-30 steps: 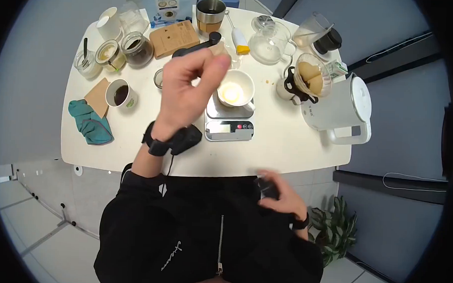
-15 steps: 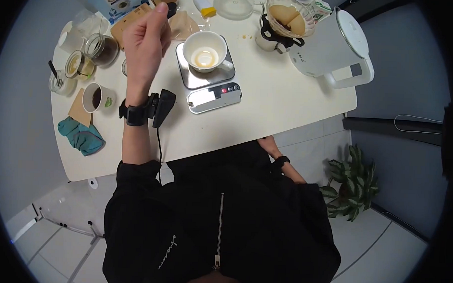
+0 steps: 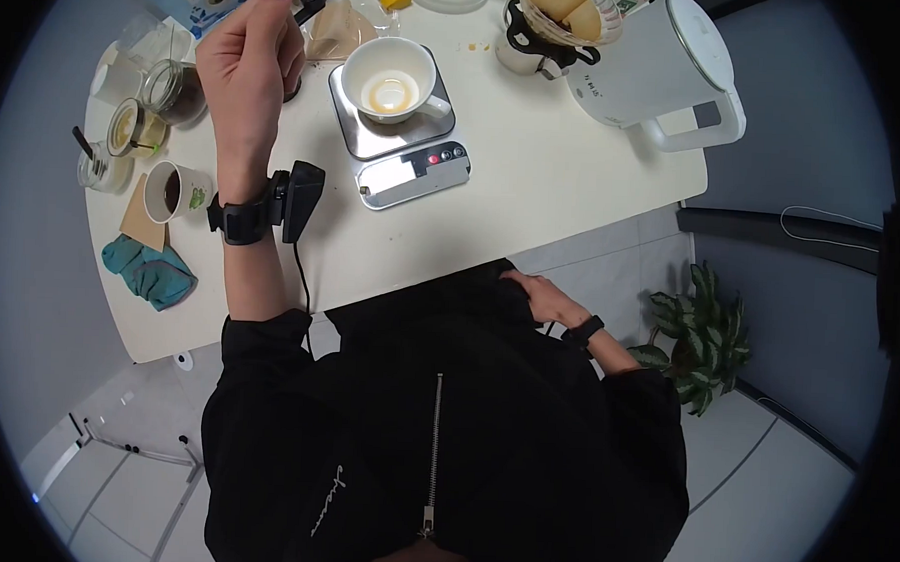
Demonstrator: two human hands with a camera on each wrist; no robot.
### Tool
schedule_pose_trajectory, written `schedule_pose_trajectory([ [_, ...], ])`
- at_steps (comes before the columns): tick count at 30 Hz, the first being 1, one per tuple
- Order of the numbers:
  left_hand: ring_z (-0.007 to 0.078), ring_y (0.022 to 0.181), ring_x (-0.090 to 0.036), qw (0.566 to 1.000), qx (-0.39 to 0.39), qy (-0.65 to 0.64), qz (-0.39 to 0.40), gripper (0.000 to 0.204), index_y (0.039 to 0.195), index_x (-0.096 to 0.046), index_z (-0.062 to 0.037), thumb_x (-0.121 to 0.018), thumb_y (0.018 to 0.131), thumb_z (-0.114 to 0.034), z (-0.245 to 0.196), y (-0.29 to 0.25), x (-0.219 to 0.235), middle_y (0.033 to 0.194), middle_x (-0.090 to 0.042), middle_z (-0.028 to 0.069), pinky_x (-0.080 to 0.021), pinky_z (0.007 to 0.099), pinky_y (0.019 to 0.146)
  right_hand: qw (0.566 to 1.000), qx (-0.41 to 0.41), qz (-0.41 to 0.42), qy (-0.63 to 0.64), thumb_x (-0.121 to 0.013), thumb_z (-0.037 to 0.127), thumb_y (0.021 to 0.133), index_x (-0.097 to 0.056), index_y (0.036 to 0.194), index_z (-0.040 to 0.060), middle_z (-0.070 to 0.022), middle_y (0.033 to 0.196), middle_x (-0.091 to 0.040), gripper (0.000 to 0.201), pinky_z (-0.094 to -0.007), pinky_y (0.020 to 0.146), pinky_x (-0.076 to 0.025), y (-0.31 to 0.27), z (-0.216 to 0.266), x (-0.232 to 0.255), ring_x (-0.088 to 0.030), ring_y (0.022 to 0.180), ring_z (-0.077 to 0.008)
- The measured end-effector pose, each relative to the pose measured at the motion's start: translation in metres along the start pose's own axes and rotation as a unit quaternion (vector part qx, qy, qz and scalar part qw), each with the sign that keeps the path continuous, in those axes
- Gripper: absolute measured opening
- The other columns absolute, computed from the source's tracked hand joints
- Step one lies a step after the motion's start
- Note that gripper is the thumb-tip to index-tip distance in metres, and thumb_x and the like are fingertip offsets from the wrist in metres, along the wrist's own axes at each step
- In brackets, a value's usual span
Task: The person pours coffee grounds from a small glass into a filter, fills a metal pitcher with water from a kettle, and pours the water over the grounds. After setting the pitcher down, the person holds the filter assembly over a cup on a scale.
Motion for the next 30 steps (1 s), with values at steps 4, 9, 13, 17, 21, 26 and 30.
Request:
schedule_pose_trajectory([
  [4,0.0038,0.046,-0.027,0.999,-0.019,-0.035,0.025,0.039,0.059,-0.042,-0.0103,-0.054,0.094,-0.021,-0.001,0.001,0.004,0.054,-0.032,-0.0044,-0.022,0.0207,0.041,0.999,-0.017,0.036,-0.003,-0.063,0.03,0.076,-0.043,0.129,0.0074,-0.0212,0.1,-0.064,0.062,-0.0428,0.084,-0.047,0.003,-0.007,-0.003,-0.06,0.096,-0.0386],
  [9,0.004,0.046,-0.028,1.0,-0.02,-0.021,0.006,0.037,0.06,-0.044,-0.0096,-0.054,0.093,-0.021,-0.003,0.003,0.005,0.054,-0.033,-0.0041,-0.022,0.021,0.041,0.997,-0.033,0.072,-0.015,-0.061,0.034,0.074,-0.039,0.135,0.0083,-0.02,0.091,-0.066,0.07,-0.0404,0.081,-0.048,0.027,-0.019,-0.008,-0.062,0.091,-0.0359],
  [13,0.0043,0.046,-0.028,1.0,-0.015,-0.016,0.011,0.037,0.06,-0.044,-0.0092,-0.054,0.093,-0.02,-0.002,0.0,0.006,0.054,-0.033,-0.004,-0.022,0.0211,0.041,0.978,-0.089,0.129,-0.136,-0.059,0.04,0.074,-0.04,0.136,0.0081,-0.0197,0.086,-0.066,0.073,-0.0379,0.079,-0.049,0.041,-0.024,-0.007,-0.063,0.089,-0.0353],
  [17,0.0046,0.046,-0.029,1.0,-0.021,-0.013,0.016,0.036,0.06,-0.045,-0.0081,-0.054,0.093,-0.02,-0.003,0.002,0.006,0.054,-0.034,-0.0038,-0.022,0.0212,0.041,0.976,-0.082,0.128,-0.157,-0.056,0.044,0.075,-0.044,0.133,0.0087,-0.019,0.09,-0.066,0.069,-0.0376,0.08,-0.048,0.042,-0.015,-0.003,-0.062,0.091,-0.0342],
  [21,0.0046,0.046,-0.03,0.999,-0.024,-0.004,0.024,0.036,0.061,-0.047,-0.007,-0.054,0.093,-0.021,-0.003,0.002,0.007,0.054,-0.036,-0.0033,-0.023,0.0211,0.041,0.975,-0.107,0.109,-0.159,-0.056,0.049,0.076,-0.052,0.127,0.0137,-0.0182,0.104,-0.065,0.062,-0.0419,0.086,-0.046,0.05,-0.012,0.001,-0.058,0.101,-0.0365],
  [26,0.0044,0.045,-0.031,0.999,-0.029,0.009,0.032,0.035,0.062,-0.049,-0.0063,-0.054,0.093,-0.022,-0.003,0.002,0.008,0.054,-0.038,-0.003,-0.024,0.0207,0.04,0.984,-0.107,0.044,-0.138,-0.054,0.05,0.081,-0.047,0.13,0.0099,-0.0192,0.108,-0.062,0.064,-0.04,0.086,-0.047,0.044,-0.001,0.006,-0.058,0.101,-0.0356],
  [30,0.0041,0.045,-0.032,0.999,-0.021,0.022,0.035,0.036,0.062,-0.049,-0.0065,-0.055,0.093,-0.023,0.0,0.0,0.003,0.053,-0.039,-0.003,-0.025,0.0205,0.04,0.996,-0.038,-0.015,-0.078,-0.056,0.05,0.082,-0.049,0.127,0.0089,-0.02,0.113,-0.06,0.062,-0.0407,0.088,-0.046,0.047,0.03,0.016,-0.056,0.105,-0.0374],
])
Point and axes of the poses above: each hand's wrist, its own y-axis towards the middle knuckle, its own x-axis out of the back of the hand, z = x × y, the point moved 8 cm from there along y, towards the middle knuckle
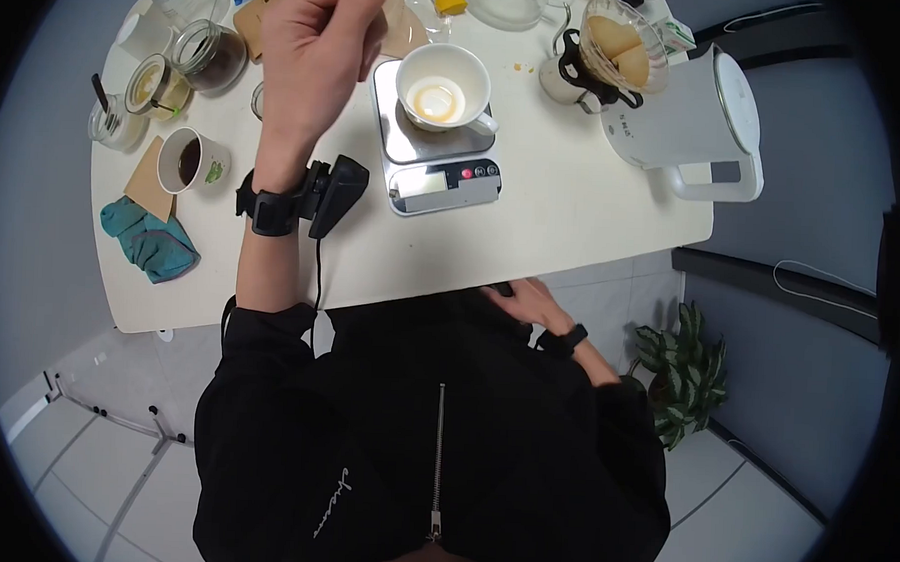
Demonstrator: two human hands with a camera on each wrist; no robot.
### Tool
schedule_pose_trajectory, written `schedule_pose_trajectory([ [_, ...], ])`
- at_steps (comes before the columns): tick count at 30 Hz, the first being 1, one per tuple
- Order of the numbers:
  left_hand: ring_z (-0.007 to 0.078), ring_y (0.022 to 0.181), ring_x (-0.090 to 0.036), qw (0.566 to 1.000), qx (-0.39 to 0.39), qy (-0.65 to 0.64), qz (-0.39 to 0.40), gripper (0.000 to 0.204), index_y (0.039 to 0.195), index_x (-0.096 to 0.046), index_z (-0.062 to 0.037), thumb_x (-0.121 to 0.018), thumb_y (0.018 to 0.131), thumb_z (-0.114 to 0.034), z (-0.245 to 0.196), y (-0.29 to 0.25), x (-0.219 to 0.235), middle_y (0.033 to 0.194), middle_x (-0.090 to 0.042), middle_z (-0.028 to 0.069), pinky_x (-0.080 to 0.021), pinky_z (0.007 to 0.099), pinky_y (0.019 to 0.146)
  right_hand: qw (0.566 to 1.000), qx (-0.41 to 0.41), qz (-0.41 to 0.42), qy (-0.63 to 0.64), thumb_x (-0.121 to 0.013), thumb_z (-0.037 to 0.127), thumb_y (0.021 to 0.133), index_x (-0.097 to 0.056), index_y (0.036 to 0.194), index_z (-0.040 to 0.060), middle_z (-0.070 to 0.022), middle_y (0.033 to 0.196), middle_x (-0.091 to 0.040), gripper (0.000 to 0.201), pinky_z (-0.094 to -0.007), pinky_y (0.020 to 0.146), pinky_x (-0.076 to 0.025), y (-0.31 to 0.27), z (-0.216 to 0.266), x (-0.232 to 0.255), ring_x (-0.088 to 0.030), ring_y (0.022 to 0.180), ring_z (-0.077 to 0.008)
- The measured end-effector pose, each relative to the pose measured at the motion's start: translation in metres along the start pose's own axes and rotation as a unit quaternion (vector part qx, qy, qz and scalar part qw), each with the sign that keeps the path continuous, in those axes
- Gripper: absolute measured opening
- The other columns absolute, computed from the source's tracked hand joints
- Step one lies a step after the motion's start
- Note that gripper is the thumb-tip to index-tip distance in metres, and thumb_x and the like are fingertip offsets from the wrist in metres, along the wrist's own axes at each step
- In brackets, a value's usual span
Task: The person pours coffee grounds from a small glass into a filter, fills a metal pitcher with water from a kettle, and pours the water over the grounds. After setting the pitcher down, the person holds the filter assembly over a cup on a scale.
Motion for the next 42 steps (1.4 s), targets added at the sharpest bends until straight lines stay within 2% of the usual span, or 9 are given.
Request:
schedule_pose_trajectory([
  [8,0.0037,0.044,-0.032,1.0,0.001,0.005,-0.007,0.037,0.062,-0.048,-0.0066,-0.055,0.093,-0.025,-0.002,0.004,0.001,0.053,-0.04,-0.003,-0.025,0.0202,0.04,0.997,0.009,-0.071,0.022,-0.06,0.042,0.083,-0.052,0.124,0.0078,-0.0199,0.118,-0.057,0.054,-0.0416,0.09,-0.045,-0.008,0.007,0.003,-0.054,0.106,-0.0396],
  [11,0.0037,0.044,-0.033,1.0,-0.01,-0.001,0.002,0.037,0.062,-0.048,-0.0064,-0.055,0.093,-0.025,-0.001,0.004,0.002,0.053,-0.04,-0.003,-0.025,0.0201,0.04,0.966,0.158,-0.193,-0.062,-0.063,0.034,0.083,-0.052,0.123,0.0049,-0.0236,0.118,-0.056,0.051,-0.0421,0.09,-0.044,-0.016,0.031,0.013,-0.052,0.108,-0.0416],
  [16,0.0037,0.044,-0.033,1.0,-0.008,0.0,-0.001,0.037,0.062,-0.049,-0.0063,-0.056,0.093,-0.025,0.001,0.005,0.001,0.053,-0.04,-0.0029,-0.025,0.0201,0.04,0.945,0.199,-0.23,-0.118,-0.062,0.031,0.084,-0.049,0.124,0.0032,-0.0248,0.121,-0.053,0.051,-0.0432,0.092,-0.042,-0.024,0.039,0.016,-0.05,0.109,-0.0433],
  [23,0.0035,0.044,-0.034,1.0,0.001,0.018,-0.014,0.037,0.062,-0.049,-0.0065,-0.056,0.093,-0.026,-0.001,0.006,0.004,0.053,-0.04,-0.0031,-0.026,0.0202,0.04,0.992,-0.075,0.007,0.105,-0.06,0.032,0.084,-0.05,0.122,-0.0004,-0.024,0.111,-0.059,0.051,-0.0413,0.088,-0.047,-0.018,-0.01,-0.001,-0.058,0.098,-0.038],
  [28,0.0035,0.043,-0.034,1.0,0.001,0.022,-0.011,0.038,0.062,-0.05,-0.0065,-0.055,0.093,-0.027,0.0,0.005,0.007,0.052,-0.04,-0.0032,-0.026,0.0201,0.04,0.984,0.076,-0.053,0.149,-0.05,0.042,0.089,-0.051,0.122,-0.0003,-0.0212,0.1,-0.063,0.053,-0.039,0.078,-0.051,0.012,-0.049,-0.018,-0.064,0.087,-0.0315],
  [31,0.0036,0.043,-0.034,0.999,0.005,0.026,-0.018,0.038,0.061,-0.049,-0.0066,-0.055,0.093,-0.027,-0.003,0.006,0.007,0.051,-0.04,-0.0032,-0.025,0.0202,0.04,0.936,-0.096,0.146,0.305,-0.037,0.051,0.092,-0.052,0.121,0.0005,-0.0178,0.088,-0.065,0.06,-0.036,0.066,-0.054,0.024,-0.079,-0.034,-0.065,0.074,-0.0245],
  [35,0.0036,0.043,-0.034,0.999,0.007,0.03,-0.027,0.039,0.061,-0.048,-0.0068,-0.055,0.093,-0.028,-0.007,0.007,0.009,0.051,-0.04,-0.0031,-0.025,0.0202,0.04,0.954,-0.201,0.174,0.139,-0.031,0.046,0.094,-0.06,0.105,0.0005,-0.0152,0.08,-0.066,0.055,-0.0317,0.06,-0.055,0.006,-0.056,-0.025,-0.065,0.077,-0.0197],
  [39,0.0037,0.043,-0.034,0.999,0.003,0.023,-0.024,0.039,0.061,-0.048,-0.007,-0.055,0.093,-0.028,-0.006,0.006,0.014,0.052,-0.041,-0.0029,-0.025,0.0201,0.04,0.944,-0.213,0.241,0.071,-0.026,0.047,0.094,-0.054,0.115,0.001,-0.0187,0.082,-0.064,0.059,-0.0355,0.051,-0.053,0.028,-0.094,-0.055,-0.065,0.069,-0.0234],
  [42,0.0037,0.043,-0.034,1.0,-0.002,0.021,-0.021,0.039,0.061,-0.048,-0.0072,-0.055,0.093,-0.028,-0.009,0.008,0.013,0.052,-0.042,-0.0027,-0.025,0.0201,0.04,0.963,-0.19,0.19,0.023,-0.029,0.043,0.093,-0.056,0.113,0.0007,-0.0199,0.086,-0.065,0.054,-0.0374,0.057,-0.053,0.021,-0.06,-0.035,-0.066,0.075,-0.0265],
])
Point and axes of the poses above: each hand's wrist, its own y-axis towards the middle knuckle, its own x-axis out of the back of the hand, z = x × y, the point moved 8 cm from there along y, towards the middle knuckle
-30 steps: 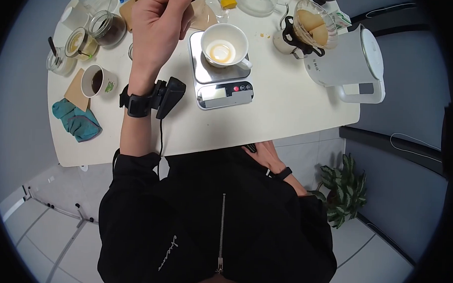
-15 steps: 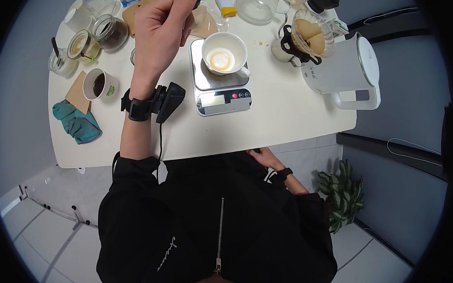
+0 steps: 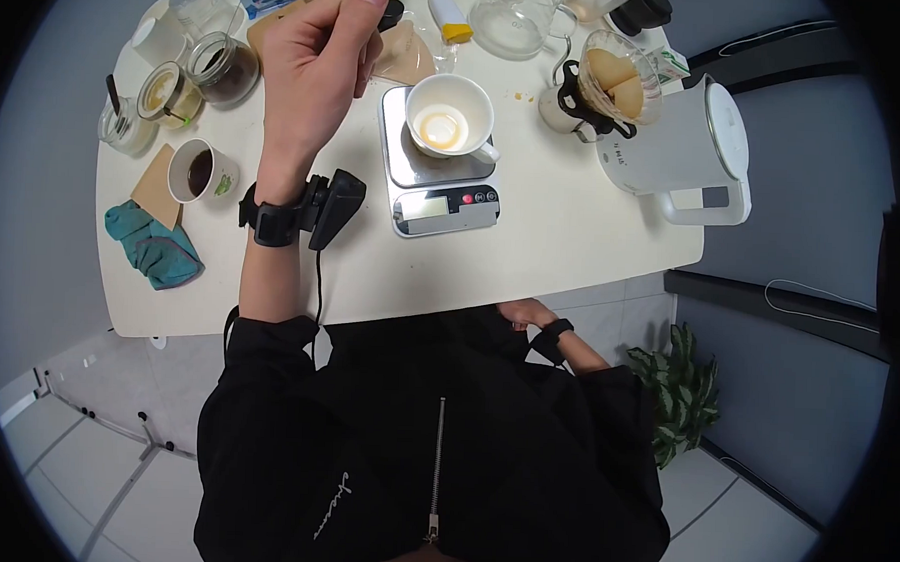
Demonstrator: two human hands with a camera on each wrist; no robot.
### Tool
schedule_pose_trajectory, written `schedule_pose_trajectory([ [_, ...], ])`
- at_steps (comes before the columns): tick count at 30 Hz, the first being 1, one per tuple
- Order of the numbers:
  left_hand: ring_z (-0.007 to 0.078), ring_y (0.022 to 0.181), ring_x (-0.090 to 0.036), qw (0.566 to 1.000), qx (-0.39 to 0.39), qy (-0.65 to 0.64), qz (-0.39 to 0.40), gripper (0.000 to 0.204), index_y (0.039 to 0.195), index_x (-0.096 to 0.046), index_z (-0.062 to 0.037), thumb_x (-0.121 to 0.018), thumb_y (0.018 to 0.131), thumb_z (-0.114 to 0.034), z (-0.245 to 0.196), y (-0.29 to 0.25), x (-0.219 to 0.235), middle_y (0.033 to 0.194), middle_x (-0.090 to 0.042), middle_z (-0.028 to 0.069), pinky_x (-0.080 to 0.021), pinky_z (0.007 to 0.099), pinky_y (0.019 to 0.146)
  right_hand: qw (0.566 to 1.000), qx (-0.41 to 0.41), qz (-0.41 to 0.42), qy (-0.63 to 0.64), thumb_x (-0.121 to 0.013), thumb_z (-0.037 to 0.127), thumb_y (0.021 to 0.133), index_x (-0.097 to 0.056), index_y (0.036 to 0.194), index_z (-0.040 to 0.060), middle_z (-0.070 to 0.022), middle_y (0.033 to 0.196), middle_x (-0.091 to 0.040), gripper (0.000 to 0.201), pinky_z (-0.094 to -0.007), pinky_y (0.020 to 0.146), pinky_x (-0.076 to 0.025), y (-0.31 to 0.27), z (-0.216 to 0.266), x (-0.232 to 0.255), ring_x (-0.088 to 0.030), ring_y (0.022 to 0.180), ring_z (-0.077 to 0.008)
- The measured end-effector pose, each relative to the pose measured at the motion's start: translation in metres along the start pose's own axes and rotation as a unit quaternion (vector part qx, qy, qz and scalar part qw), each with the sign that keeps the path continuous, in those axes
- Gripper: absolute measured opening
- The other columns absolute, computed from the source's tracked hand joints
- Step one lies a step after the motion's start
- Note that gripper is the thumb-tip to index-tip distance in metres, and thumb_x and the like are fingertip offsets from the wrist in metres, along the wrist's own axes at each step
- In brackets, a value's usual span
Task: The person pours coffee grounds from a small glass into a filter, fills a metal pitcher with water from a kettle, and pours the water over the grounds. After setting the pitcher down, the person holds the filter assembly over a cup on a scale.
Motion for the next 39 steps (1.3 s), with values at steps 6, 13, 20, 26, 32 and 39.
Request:
schedule_pose_trajectory([
  [6,0.0031,0.044,-0.035,0.999,-0.029,0.01,0.02,0.038,0.062,-0.048,-0.0071,-0.056,0.093,-0.027,-0.016,-0.006,-0.006,0.053,-0.043,-0.0022,-0.025,0.0196,0.04,0.934,0.141,-0.304,-0.126,-0.038,0.034,0.09,-0.058,0.109,-0.0003,-0.0217,0.096,-0.065,0.044,-0.0435,0.074,-0.052,0.009,0.005,0.0,-0.064,0.089,-0.0324],
  [13,0.0025,0.044,-0.036,0.997,-0.067,0.018,0.019,0.037,0.062,-0.049,-0.0065,-0.056,0.094,-0.025,-0.018,-0.003,0.0,0.054,-0.045,-0.0023,-0.025,0.0194,0.04,0.908,0.212,-0.281,0.227,-0.056,0.021,0.085,-0.053,0.121,-0.0015,-0.0226,0.116,-0.057,0.042,-0.0424,0.093,-0.043,-0.018,0.017,0.003,-0.054,0.112,-0.0311],
  [20,0.0023,0.044,-0.036,0.998,-0.05,0.022,0.016,0.037,0.062,-0.048,-0.006,-0.055,0.094,-0.024,-0.014,-0.001,0.0,0.054,-0.044,-0.0027,-0.025,0.0193,0.04,0.943,0.252,-0.11,0.188,-0.067,0.017,0.08,-0.04,0.131,-0.0028,-0.0183,0.125,-0.052,0.061,-0.0384,0.099,-0.038,-0.038,0.006,-0.004,-0.047,0.12,-0.0279],
  [26,0.0014,0.05,-0.037,0.999,-0.008,0.019,0.024,0.04,0.061,-0.047,-0.0043,-0.057,0.093,-0.026,-0.009,-0.005,-0.007,0.053,-0.042,-0.0048,-0.027,0.02,0.046,0.954,0.291,0.035,0.066,-0.07,0.016,0.079,-0.027,0.139,-0.0007,-0.0191,0.131,-0.046,0.075,-0.0373,0.103,-0.036,-0.034,0.011,-0.001,-0.043,0.125,-0.0274],
  [32,0.001,0.051,-0.036,0.999,0.01,0.037,0.036,0.041,0.061,-0.046,-0.004,-0.057,0.093,-0.027,-0.003,-0.007,-0.009,0.054,-0.042,-0.0051,-0.026,0.0199,0.046,0.961,0.268,0.036,0.052,-0.072,0.014,0.078,-0.025,0.139,0.0002,-0.0193,0.132,-0.045,0.078,-0.0383,0.099,-0.04,-0.039,0.016,-0.003,-0.045,0.123,-0.0276],
  [39,0.0022,0.045,-0.037,0.999,-0.017,0.025,0.034,0.037,0.062,-0.048,-0.0057,-0.055,0.094,-0.022,-0.006,-0.005,-0.009,0.054,-0.045,-0.0029,-0.025,0.0196,0.041,0.963,0.267,0.037,0.002,-0.073,0.016,0.075,-0.037,0.128,-0.0047,-0.0211,0.118,-0.053,0.067,-0.0363,0.095,-0.042,-0.03,0.005,-0.003,-0.052,0.112,-0.0288],
])
Point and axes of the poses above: each hand's wrist, its own y-axis towards the middle knuckle, its own x-axis out of the back of the hand, z = x × y, the point moved 8 cm from there along y, towards the middle knuckle
